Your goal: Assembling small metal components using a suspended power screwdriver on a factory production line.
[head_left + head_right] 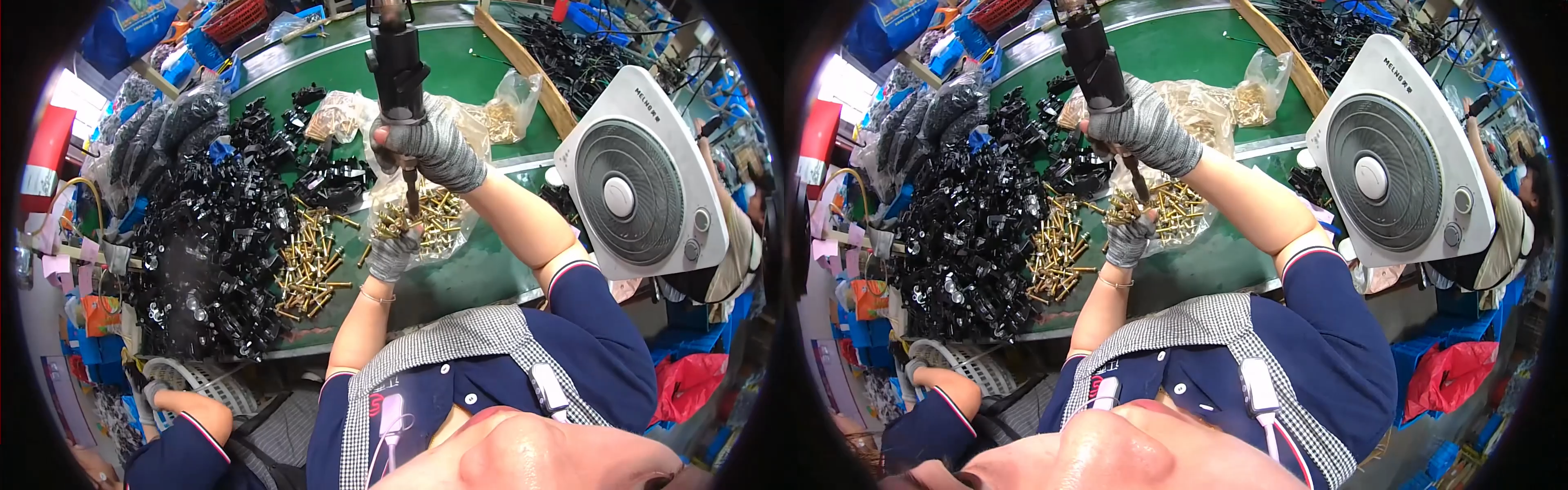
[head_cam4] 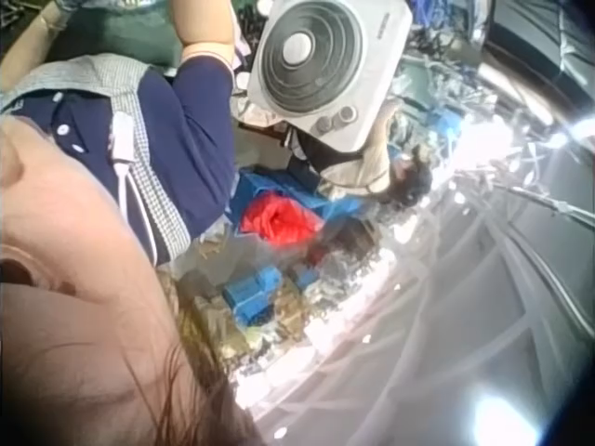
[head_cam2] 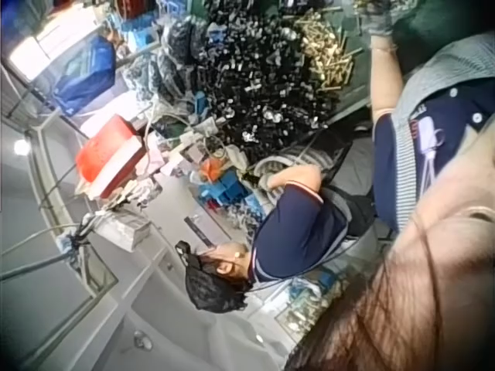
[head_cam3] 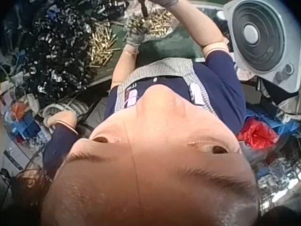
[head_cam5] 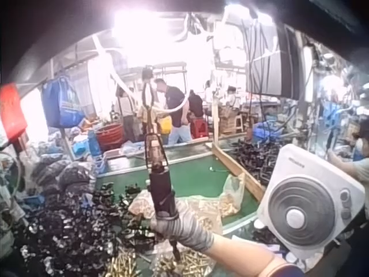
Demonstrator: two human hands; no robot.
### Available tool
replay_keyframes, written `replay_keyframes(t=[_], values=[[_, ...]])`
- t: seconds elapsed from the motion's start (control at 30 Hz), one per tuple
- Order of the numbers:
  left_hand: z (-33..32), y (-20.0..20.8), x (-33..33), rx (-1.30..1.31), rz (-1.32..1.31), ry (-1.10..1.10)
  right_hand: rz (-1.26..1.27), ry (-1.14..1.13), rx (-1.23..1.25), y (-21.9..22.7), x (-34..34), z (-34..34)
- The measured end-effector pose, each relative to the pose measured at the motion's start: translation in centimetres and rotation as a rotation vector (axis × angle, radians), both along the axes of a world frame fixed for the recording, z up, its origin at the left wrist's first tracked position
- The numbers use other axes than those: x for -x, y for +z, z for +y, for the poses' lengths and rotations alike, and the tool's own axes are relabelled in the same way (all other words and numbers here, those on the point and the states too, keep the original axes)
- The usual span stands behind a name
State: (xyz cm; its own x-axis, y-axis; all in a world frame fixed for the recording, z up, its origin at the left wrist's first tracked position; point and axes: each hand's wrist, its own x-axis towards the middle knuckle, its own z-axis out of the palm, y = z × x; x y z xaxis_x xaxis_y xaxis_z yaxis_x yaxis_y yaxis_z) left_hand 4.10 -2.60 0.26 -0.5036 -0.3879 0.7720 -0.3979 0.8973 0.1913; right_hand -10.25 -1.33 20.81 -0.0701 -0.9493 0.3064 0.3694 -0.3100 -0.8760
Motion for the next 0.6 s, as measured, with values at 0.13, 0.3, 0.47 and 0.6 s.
replay_keyframes(t=[0.13,0.3,0.47,0.6], values=[[-0.6,0.3,0.3,0.072,-0.088,0.052,0.091,-0.033,-0.020,-0.9,0.8,-0.9],[-1.2,-0.3,0.7,0.104,-0.004,0.054,0.123,-0.056,-0.002,-0.9,0.8,-1.5],[-1.3,-2.2,0.7,0.091,-0.052,0.100,0.103,-0.063,0.021,-0.7,1.1,-1.5],[-0.8,-1.0,1.2,-0.998,0.063,-0.029,0.129,-0.111,0.022,-0.6,1.1,-1.3]])
